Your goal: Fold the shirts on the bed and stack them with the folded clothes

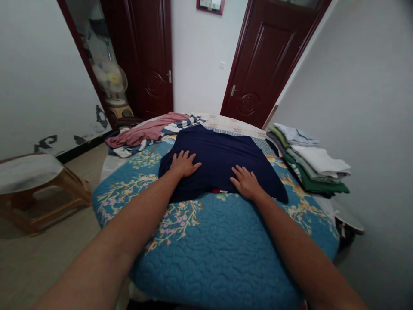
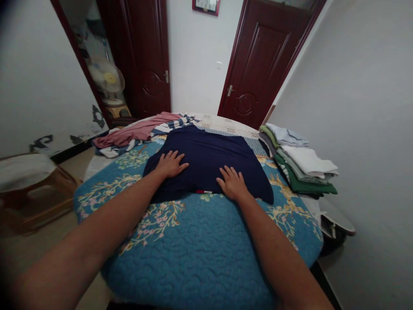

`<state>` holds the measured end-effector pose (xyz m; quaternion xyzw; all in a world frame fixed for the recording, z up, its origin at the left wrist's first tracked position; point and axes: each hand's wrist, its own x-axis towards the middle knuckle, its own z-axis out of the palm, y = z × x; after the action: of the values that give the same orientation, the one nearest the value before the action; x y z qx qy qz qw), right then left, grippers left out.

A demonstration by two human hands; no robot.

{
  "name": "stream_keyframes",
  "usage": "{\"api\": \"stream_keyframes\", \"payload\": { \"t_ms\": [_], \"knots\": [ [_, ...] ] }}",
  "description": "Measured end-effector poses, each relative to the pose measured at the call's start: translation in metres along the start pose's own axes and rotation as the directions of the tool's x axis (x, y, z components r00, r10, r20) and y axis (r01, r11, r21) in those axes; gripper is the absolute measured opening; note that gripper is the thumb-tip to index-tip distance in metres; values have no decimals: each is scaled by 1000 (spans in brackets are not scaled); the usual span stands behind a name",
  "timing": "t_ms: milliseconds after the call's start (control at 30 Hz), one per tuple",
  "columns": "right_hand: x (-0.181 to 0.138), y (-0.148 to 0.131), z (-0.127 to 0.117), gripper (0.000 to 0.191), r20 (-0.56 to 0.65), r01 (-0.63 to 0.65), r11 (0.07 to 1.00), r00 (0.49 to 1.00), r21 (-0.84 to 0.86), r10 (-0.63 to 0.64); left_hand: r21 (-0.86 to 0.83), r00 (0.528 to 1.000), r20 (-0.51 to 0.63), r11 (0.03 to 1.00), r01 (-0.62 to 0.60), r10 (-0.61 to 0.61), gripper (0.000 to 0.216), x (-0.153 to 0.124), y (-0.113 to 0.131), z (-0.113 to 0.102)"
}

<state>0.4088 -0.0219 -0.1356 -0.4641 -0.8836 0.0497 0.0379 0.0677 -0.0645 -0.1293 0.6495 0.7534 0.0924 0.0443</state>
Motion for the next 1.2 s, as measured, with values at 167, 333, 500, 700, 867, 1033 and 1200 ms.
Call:
{"api": "stream_keyframes", "payload": {
  "t_ms": [167,333,500,700,867,1033,1200],
  "knots": [
    [-21,68,3,73,-53,-198,977,979,-78,195,12,997,14,997,-75,75,83,-20,-11,-2],
    [-53,137,12,74,-137,-320,943,942,-96,306,25,988,-11,988,-153,153,79,-68,-20,-6],
    [-76,168,17,66,-266,-366,927,905,-83,333,29,968,-40,969,-247,248,71,-136,-27,-12],
    [-84,168,11,59,-403,-326,945,869,-29,287,-78,908,-155,911,-405,390,54,-184,-30,-22],
    [-82,163,3,53,-445,-246,969,869,-12,215,-59,906,-228,924,-378,356,33,-171,-14,-20],
    [-83,154,-7,44,-401,-71,996,912,60,89,22,949,-138,959,-283,283,30,-154,2,-22],
    [-88,153,-15,42,-305,57,986,952,157,-6,-81,922,-222,936,-342,317,29,-156,-3,-27]
  ]
}}
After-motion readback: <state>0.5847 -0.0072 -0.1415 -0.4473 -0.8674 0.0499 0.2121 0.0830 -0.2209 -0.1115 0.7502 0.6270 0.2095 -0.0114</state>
